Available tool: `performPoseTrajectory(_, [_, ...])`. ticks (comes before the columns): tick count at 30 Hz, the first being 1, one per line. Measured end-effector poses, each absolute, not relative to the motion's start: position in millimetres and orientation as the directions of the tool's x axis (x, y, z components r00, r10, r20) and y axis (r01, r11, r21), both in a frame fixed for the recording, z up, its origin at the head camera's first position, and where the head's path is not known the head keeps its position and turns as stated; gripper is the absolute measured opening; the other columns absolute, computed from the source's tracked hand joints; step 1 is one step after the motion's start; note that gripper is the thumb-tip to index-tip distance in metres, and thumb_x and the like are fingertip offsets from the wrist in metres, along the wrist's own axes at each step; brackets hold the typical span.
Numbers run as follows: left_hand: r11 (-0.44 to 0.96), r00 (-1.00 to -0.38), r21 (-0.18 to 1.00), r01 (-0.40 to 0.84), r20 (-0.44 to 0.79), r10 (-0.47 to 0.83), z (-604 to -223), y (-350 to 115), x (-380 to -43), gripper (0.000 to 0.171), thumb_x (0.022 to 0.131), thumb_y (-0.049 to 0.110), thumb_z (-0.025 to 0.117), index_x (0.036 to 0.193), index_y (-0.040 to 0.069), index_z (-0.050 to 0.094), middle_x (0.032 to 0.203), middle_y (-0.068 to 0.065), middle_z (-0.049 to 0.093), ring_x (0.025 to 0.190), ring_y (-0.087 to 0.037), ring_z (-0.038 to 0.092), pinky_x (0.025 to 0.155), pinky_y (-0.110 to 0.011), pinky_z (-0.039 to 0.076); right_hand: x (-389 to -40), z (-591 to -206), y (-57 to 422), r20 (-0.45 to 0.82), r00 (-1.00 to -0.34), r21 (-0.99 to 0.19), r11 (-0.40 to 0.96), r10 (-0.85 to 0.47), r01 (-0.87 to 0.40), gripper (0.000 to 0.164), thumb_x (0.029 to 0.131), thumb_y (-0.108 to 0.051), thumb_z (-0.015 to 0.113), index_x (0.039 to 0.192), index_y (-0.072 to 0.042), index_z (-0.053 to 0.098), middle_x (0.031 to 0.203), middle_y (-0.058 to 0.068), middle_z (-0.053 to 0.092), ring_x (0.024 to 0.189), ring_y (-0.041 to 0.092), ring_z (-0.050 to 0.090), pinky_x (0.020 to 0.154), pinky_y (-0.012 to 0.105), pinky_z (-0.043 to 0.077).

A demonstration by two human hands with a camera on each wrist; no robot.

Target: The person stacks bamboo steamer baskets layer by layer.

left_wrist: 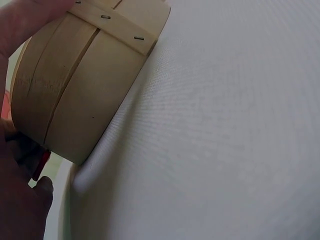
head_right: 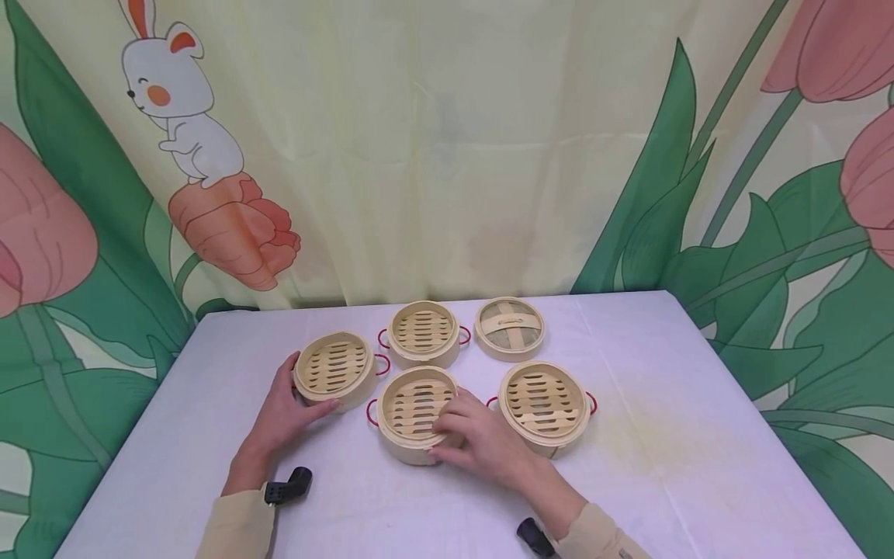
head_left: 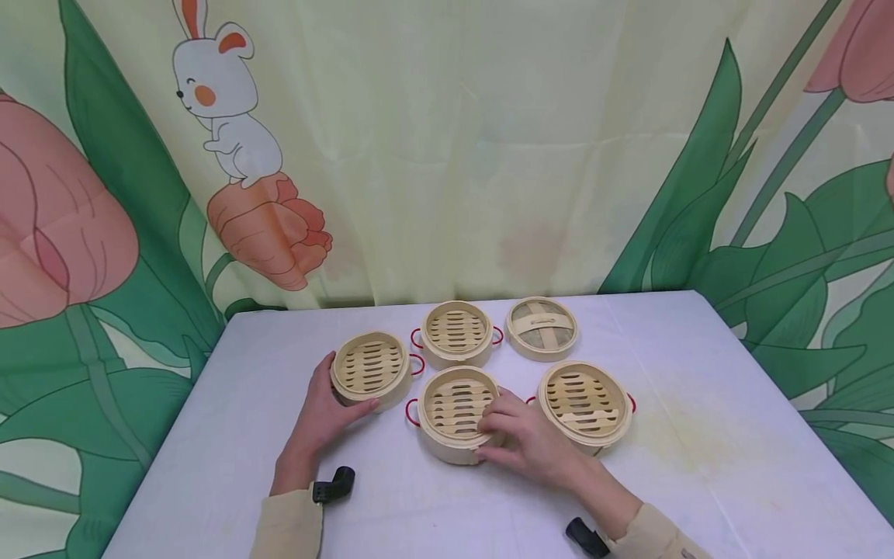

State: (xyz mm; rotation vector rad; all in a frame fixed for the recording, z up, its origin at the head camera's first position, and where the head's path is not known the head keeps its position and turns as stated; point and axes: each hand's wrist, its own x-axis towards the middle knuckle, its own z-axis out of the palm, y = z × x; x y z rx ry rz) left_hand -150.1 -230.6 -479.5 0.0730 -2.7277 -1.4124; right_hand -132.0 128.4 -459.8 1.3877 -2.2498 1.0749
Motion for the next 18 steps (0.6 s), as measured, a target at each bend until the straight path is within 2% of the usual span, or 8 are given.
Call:
performPoseTrajectory(3, [0.576, -0.996, 0.817, -0.001, 0.049, -0.071, -479, -231, -150, 0.123, 0.072, 0.037, 0.092, 0.158, -0.001, 0.012, 0.159, -0.024, 0.023, 0.147, -0.037, 0.021, 0.117, -0.055, 0.018, -133, -457, 126, 0.614, -0.470, -0.437, 0.224, -0.634, -0.871, 0.025, 0.079, -0.017, 0.088, 0.096, -0.013, 0.070, 0.102, -0.006, 0.061, 0.101, 0.015, 0.058, 0.109, 0.047, 0.037])
performPoseTrajectory(7, [0.576, -0.996, 0.817, 0.010, 0.062, -0.070, -479, -231, -149, 0.122, 0.071, 0.036, 0.093, 0.157, -0.002, 0.014, 0.158, -0.024, 0.025, 0.146, -0.037, 0.023, 0.117, -0.054, 0.019, -136, -449, 121, 0.660, -0.432, -0.411, 0.187, -0.615, -0.892, 0.025, 0.079, -0.015, 0.087, 0.097, -0.011, 0.069, 0.102, -0.003, 0.062, 0.098, 0.015, 0.058, 0.105, 0.044, 0.041])
performPoseTrajectory(10, [0.575, -0.996, 0.818, 0.008, 0.061, -0.072, -478, -231, -150, 0.122, 0.071, 0.036, 0.093, 0.157, -0.001, 0.014, 0.157, -0.024, 0.025, 0.146, -0.037, 0.023, 0.117, -0.054, 0.019, -139, -439, 115, 0.683, -0.425, -0.397, 0.186, -0.594, -0.899, 0.024, 0.080, -0.015, 0.086, 0.096, -0.011, 0.069, 0.102, -0.002, 0.062, 0.096, 0.015, 0.058, 0.106, 0.043, 0.040])
performPoseTrajectory(14, [0.571, -0.996, 0.821, 0.002, 0.054, -0.074, -479, -231, -150, 0.123, 0.071, 0.037, 0.093, 0.157, -0.001, 0.014, 0.158, -0.024, 0.025, 0.146, -0.036, 0.023, 0.117, -0.054, 0.019, -144, -429, 108, 0.705, -0.422, -0.378, 0.201, -0.570, -0.904, 0.024, 0.080, -0.013, 0.087, 0.096, -0.011, 0.069, 0.101, -0.002, 0.062, 0.095, 0.015, 0.058, 0.111, 0.050, 0.035])
performPoseTrajectory(18, [0.564, -0.996, 0.826, 0.016, 0.065, -0.067, -479, -231, -149, 0.122, 0.071, 0.035, 0.094, 0.157, -0.002, 0.015, 0.157, -0.024, 0.026, 0.146, -0.036, 0.024, 0.117, -0.053, 0.019, -152, -422, 100, 0.728, -0.403, -0.354, 0.199, -0.555, -0.914, 0.026, 0.078, -0.011, 0.087, 0.096, -0.010, 0.069, 0.100, -0.001, 0.062, 0.094, 0.017, 0.057, 0.108, 0.052, 0.037])
